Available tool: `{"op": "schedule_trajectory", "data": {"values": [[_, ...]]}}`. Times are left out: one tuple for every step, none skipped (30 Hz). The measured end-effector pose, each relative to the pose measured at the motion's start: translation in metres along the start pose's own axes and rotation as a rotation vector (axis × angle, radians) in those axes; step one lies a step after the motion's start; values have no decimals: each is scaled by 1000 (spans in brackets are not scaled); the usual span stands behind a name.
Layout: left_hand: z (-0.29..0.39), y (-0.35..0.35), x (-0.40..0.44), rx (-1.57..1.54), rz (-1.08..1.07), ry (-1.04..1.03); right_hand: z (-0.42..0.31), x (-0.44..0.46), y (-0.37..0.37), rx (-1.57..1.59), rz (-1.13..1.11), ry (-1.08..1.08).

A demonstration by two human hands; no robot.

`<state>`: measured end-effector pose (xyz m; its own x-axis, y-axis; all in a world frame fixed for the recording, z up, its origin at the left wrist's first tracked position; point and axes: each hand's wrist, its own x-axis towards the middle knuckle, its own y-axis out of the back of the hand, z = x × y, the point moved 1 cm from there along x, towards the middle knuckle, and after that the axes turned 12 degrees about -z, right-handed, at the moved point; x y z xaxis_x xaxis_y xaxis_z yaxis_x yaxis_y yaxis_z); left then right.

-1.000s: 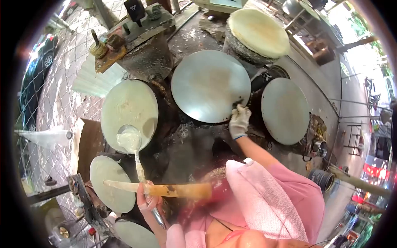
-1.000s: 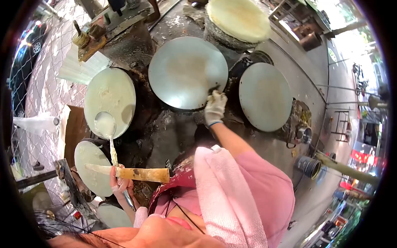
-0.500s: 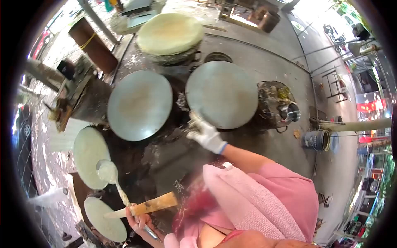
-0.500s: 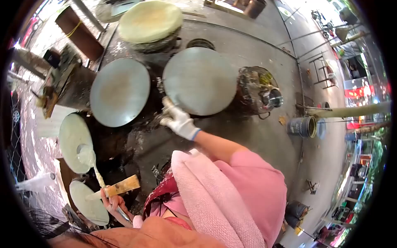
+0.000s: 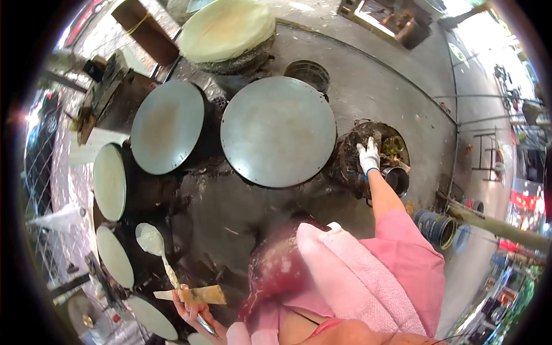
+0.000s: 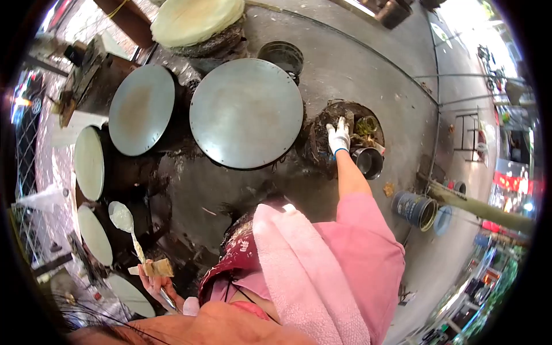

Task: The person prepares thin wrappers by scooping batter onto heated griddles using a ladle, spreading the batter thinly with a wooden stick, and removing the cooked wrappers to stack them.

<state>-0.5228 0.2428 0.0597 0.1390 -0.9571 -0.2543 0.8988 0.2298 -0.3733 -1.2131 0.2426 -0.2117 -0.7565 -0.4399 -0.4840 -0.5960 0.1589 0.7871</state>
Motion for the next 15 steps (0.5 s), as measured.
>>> {"op": "schedule_trajectory", "data": {"values": [[-5, 0, -10, 25, 51, -8, 2, 1, 3, -75, -79, -20], [-9, 2, -22, 51, 101, -12, 5, 1, 5, -115, -97, 13], [-14, 6, -37, 82, 148, -11, -2, -14, 15, -96, -62, 123], [-21, 11, -51, 96, 186, -7, -9, -28, 22, -167, -5, 226], [-28, 17, -71, 84, 223, -6, -25, -50, 32, -268, -3, 263], [-35, 29, -82, -97, 103, -38, -26, -57, 35, -378, 10, 379], [-46, 37, -103, -107, 134, -51, -22, -58, 33, -499, 86, 508], [-49, 24, -118, -116, 165, -65, -28, -72, 36, -495, 51, 503], [-50, 16, -132, -158, 171, -118, -44, -96, 38, -549, 92, 530], [-54, 17, -148, -262, 147, -167, -60, -116, 39, -643, 72, 367], [-60, 28, -165, -195, 175, -126, -63, -113, 32, -596, 126, 431], [-70, 38, -181, -257, 207, -130, -74, -106, 23, -540, 177, 488], [-75, 56, -194, -470, 58, -134, -101, -116, 3, -330, 123, 713], [-81, 73, -207, -692, -84, -107, -121, -134, -16, -117, 41, 909], [-86, 91, -220, -889, -211, -48, -168, -191, -31, -84, -134, 1049]]}}
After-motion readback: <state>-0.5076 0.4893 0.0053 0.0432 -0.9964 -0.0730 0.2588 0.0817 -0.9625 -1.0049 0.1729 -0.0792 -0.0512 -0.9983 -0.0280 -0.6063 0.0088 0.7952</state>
